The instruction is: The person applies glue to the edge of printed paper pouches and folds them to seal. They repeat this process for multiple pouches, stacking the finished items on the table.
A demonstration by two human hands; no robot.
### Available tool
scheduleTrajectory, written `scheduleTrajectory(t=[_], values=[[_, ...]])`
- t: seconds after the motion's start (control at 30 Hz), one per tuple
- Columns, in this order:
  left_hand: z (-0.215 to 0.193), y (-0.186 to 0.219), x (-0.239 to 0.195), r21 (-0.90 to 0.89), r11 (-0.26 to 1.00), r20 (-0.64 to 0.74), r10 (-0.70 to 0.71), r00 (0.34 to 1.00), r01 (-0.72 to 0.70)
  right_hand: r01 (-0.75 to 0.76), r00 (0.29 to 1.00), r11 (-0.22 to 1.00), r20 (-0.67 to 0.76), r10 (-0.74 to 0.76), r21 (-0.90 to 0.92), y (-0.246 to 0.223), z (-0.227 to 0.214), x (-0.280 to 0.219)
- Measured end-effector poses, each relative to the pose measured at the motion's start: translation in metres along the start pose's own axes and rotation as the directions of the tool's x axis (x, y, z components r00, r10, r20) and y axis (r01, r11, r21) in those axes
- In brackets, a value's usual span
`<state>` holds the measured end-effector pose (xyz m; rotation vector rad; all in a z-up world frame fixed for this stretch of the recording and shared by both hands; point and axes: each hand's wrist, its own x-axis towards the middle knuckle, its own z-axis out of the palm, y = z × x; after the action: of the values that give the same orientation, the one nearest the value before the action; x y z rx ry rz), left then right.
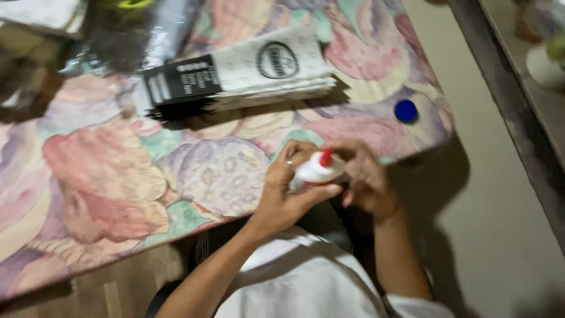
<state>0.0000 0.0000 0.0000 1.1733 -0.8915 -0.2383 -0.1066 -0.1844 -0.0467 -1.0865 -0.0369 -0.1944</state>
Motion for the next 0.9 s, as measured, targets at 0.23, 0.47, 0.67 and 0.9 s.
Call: scheduleTrajectory(t=[0.23,0.47,0.67,0.9], values=[[0.001,-0.012,0.021,0.239,0.962,0.09,0.113,0.99,-0.131,0.27,0.912,0.907,-0.215,-0.348,-0.323,0.06,-0.032,-0.023],[-0.097,-0.028,0.074,0.874,0.342,0.351,0.044,0.935,-0.345,0.304,0.878,0.919,-0.448,-0.168,0.25,0.011,-0.007,-0.022],[-0.117,-0.034,0.05,0.926,-0.122,0.36,0.001,0.933,-0.357,0.311,0.732,0.95,-0.639,-0.236,0.006,-0.006,-0.017,-0.027],[-0.043,-0.002,-0.036,0.904,0.162,0.356,0.225,0.907,-0.395,0.443,0.714,0.875,-0.666,-0.215,0.193,0.008,-0.085,-0.066]])
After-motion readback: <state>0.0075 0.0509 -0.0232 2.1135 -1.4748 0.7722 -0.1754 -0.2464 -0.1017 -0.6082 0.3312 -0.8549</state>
